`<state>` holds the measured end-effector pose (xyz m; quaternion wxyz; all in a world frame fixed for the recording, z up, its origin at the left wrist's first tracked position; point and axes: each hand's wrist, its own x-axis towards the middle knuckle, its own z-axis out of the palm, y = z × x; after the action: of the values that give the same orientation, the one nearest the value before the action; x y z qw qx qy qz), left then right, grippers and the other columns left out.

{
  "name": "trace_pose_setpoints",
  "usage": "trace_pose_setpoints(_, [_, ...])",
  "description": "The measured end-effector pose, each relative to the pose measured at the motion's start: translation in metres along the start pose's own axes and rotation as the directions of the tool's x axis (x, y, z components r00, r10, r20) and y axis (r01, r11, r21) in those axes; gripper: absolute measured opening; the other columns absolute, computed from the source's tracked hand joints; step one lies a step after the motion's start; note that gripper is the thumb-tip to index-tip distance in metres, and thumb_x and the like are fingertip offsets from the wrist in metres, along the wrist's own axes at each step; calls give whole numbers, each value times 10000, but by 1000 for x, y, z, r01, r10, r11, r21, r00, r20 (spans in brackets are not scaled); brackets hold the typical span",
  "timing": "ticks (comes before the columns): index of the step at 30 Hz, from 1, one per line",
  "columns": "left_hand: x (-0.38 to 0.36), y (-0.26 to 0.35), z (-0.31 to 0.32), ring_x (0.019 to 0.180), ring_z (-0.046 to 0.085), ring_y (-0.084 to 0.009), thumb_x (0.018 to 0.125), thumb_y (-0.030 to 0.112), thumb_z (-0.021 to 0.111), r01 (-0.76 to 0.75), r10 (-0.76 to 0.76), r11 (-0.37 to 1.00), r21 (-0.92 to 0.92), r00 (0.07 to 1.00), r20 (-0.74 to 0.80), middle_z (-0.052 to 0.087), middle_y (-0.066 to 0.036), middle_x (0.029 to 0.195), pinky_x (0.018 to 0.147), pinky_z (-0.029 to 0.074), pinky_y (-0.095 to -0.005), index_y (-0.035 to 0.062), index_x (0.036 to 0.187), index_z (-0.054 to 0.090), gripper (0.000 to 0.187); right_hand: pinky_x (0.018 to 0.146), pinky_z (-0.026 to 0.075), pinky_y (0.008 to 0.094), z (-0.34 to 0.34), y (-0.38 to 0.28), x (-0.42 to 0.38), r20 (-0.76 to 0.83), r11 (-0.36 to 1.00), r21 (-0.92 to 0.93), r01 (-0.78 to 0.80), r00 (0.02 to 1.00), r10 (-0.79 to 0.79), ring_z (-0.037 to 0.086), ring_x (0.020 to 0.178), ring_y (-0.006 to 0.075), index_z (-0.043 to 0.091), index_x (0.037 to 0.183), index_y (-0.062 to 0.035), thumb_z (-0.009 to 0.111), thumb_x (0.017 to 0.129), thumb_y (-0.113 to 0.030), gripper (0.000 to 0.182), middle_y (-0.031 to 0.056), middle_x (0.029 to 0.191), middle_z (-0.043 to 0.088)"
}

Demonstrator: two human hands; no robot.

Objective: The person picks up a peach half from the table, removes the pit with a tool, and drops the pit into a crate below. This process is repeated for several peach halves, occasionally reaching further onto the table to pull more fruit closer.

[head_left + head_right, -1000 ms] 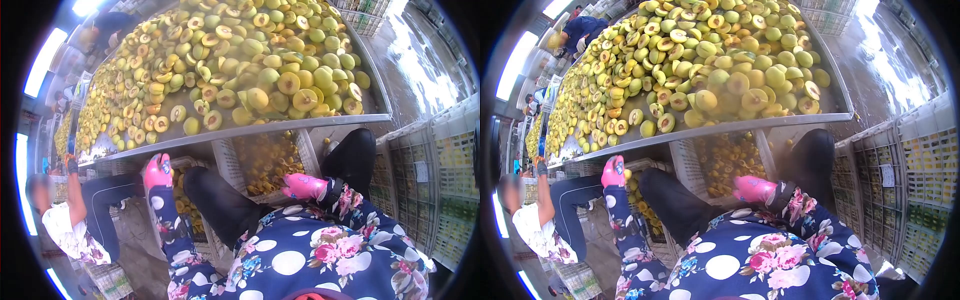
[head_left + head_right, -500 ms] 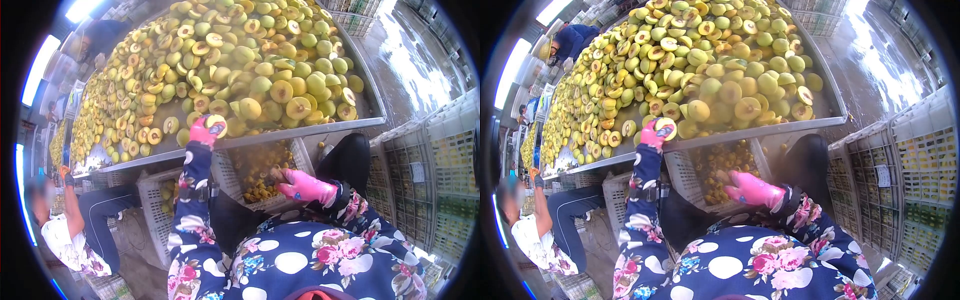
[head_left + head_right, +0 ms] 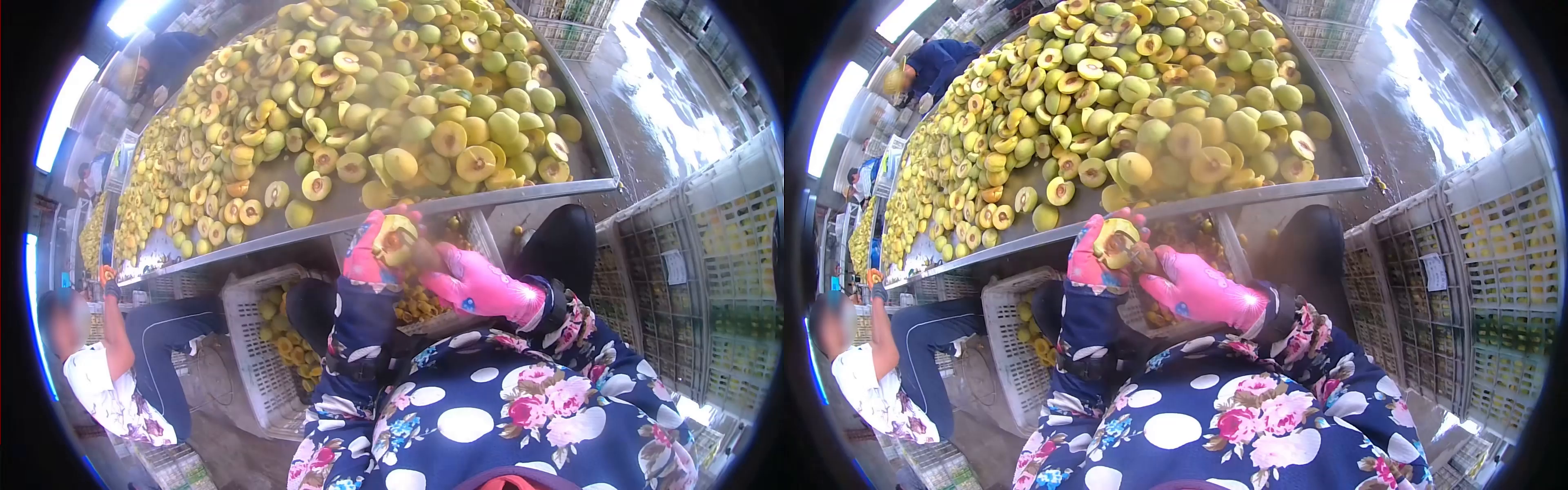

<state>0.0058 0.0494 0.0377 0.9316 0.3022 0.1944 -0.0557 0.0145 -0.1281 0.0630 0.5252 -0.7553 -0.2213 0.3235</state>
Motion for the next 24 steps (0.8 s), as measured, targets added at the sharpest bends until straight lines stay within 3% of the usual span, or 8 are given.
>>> trace_pose_setpoints(6, [-7,-10,7,901,573,-282,929,383,373,33,-29,996,-86,998,48,580,-163,1023,736,504,-383,9,1113,508,438,656,443,415,5,2,-4,-42,1000,-14,-13,999,12,584,814,391,469,1036,26,551,853,-257,346,238,837,588])
trace_pose_setpoints(8, [-8,-15,8,889,574,-276,929,386,375,-7,7,999,-51,1000,-12,583,-156,1012,731,504,-380,14,1101,514,433,665,442,421,6,-1,-5,-51,1000,-11,-27,998,26,582,827,396,464,1040,34,546,855,-254,353,249,850,586])
trace_pose_setpoints(11, [-11,-23,14,868,578,-270,926,383,392,-87,89,995,40,993,-73,588,-151,999,715,506,-374,21,1083,523,416,665,445,420,14,12,-3,-106,990,22,137,985,-134,581,823,405,449,1049,59,538,858,-245,370,266,858,581])
trace_pose_setpoints(13, [-8,-27,11,850,582,-267,922,372,412,-124,132,989,76,985,-111,591,-149,988,699,509,-369,23,1070,527,396,653,447,419,25,36,7,-158,955,-49,293,942,-297,579,808,409,444,1031,73,532,860,-237,365,272,843,576])
trace_pose_setpoints(15, [-1,-33,2,830,587,-263,917,355,436,-135,146,988,77,976,-159,595,-148,973,682,510,-363,22,1056,531,373,634,446,421,29,46,8,-156,942,-95,323,929,-334,579,781,410,438,1009,76,529,859,-226,350,270,821,573])
trace_pose_setpoints(18, [-2,-31,-3,826,592,-234,900,255,511,-128,140,983,134,987,-81,591,-139,951,685,515,-339,4,1048,523,292,594,438,427,23,48,7,-58,962,-146,229,969,-239,578,725,407,424,971,62,530,851,-205,311,255,774,568])
trace_pose_setpoints(21, [1,-35,-5,800,596,-235,900,249,511,-113,155,975,189,962,-224,594,-137,944,679,515,-335,-3,1032,534,285,564,427,434,19,57,13,45,956,-216,199,980,-194,570,676,404,406,944,41,535,837,-183,280,238,736,564])
trace_pose_setpoints(24, [9,-43,-18,795,590,-231,899,232,512,-141,177,977,159,954,-243,596,-144,945,666,510,-332,-16,1035,536,284,550,422,437,21,69,20,58,944,-249,215,977,-207,561,648,403,394,937,31,540,824,-167,270,229,721,561])
